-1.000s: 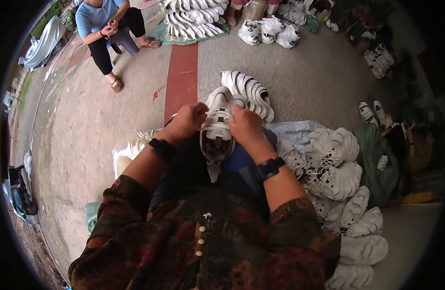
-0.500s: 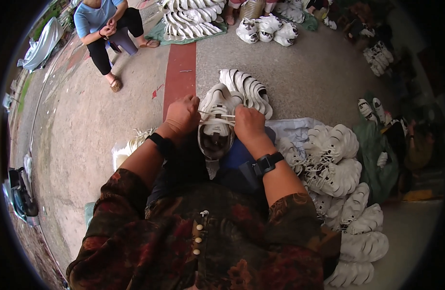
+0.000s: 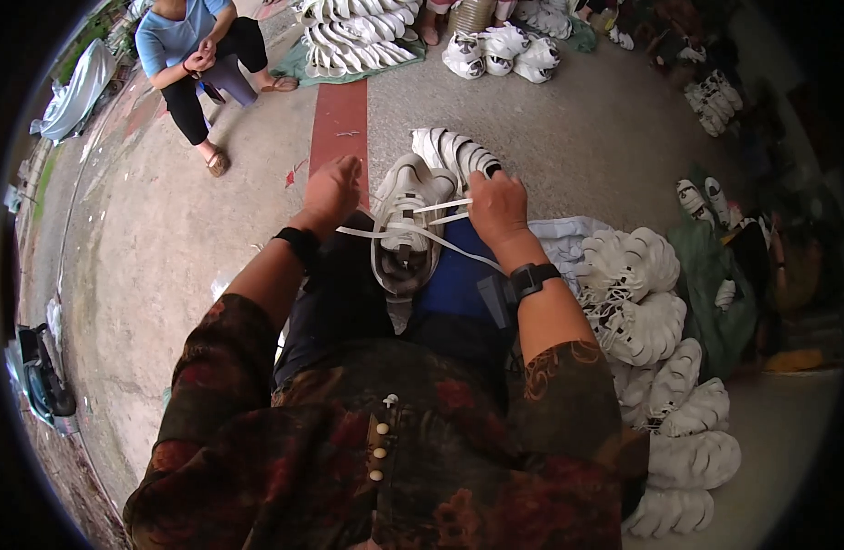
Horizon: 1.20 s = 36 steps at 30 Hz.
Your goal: The recorder is lacing white athletic shoes, inserting laces through the eyelets and securing them.
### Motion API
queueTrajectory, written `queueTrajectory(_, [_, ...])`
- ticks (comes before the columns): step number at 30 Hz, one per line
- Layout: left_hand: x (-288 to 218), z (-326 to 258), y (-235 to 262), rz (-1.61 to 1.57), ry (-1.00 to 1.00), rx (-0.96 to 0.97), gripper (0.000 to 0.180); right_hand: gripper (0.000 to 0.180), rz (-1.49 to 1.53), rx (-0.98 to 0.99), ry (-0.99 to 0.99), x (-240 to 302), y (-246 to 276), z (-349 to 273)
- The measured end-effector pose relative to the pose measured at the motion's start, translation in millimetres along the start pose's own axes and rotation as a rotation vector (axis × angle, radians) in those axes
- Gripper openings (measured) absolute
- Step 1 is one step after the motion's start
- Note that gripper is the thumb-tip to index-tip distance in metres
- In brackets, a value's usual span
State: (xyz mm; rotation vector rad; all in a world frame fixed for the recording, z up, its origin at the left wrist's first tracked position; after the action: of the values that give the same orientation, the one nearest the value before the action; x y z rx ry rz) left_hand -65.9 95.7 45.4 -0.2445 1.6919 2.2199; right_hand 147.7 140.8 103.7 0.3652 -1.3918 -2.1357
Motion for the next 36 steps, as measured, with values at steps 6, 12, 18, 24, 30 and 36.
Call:
queueTrajectory(6, [-12.6,-32.3,46.6,-0.064,-0.004,-0.361,0.043,0.02,0.954,0.105,-0.548,-59.5,-35.4,-14.8])
queueTrajectory(12, [-54.4,-71.6,30.8,-0.509,-0.144,-0.193,0.033,0.011,0.825,0.019,-0.234,7.8,-7.6,-58.7])
queueTrajectory(18, [-54.3,-79.4,14.2,-0.48,-0.17,0.062,0.023,0.006,0.699,0.201,-0.049,14.1,-9.2,-66.2])
queueTrajectory(24, [-59.1,-81.8,33.4,-0.366,-0.233,-0.169,0.039,0.013,0.668,0.249,-0.174,-9.1,-6.1,-64.6])
queueTrajectory(30, [-105.9,-76.2,22.3,-0.126,-0.285,-0.212,0.033,0.016,0.653,0.251,-0.179,-14.1,0.1,-63.3])
queueTrajectory(36, [-107.8,-66.5,13.3,-0.114,-0.411,-0.235,0.008,0.014,0.639,0.227,-0.182,-32.3,4.9,-71.9])
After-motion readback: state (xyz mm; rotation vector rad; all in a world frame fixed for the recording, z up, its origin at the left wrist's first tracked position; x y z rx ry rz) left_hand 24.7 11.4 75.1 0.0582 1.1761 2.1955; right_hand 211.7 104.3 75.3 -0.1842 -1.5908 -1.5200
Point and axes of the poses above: each hand's wrist, its own z-axis towards the middle knuckle, its own y-axis out of the back of the hand, x = y × z, the point moved 8 cm from there along z, towards the middle knuckle, and after that the axes turned 13 degrees about -y, right-handed, at the moved point
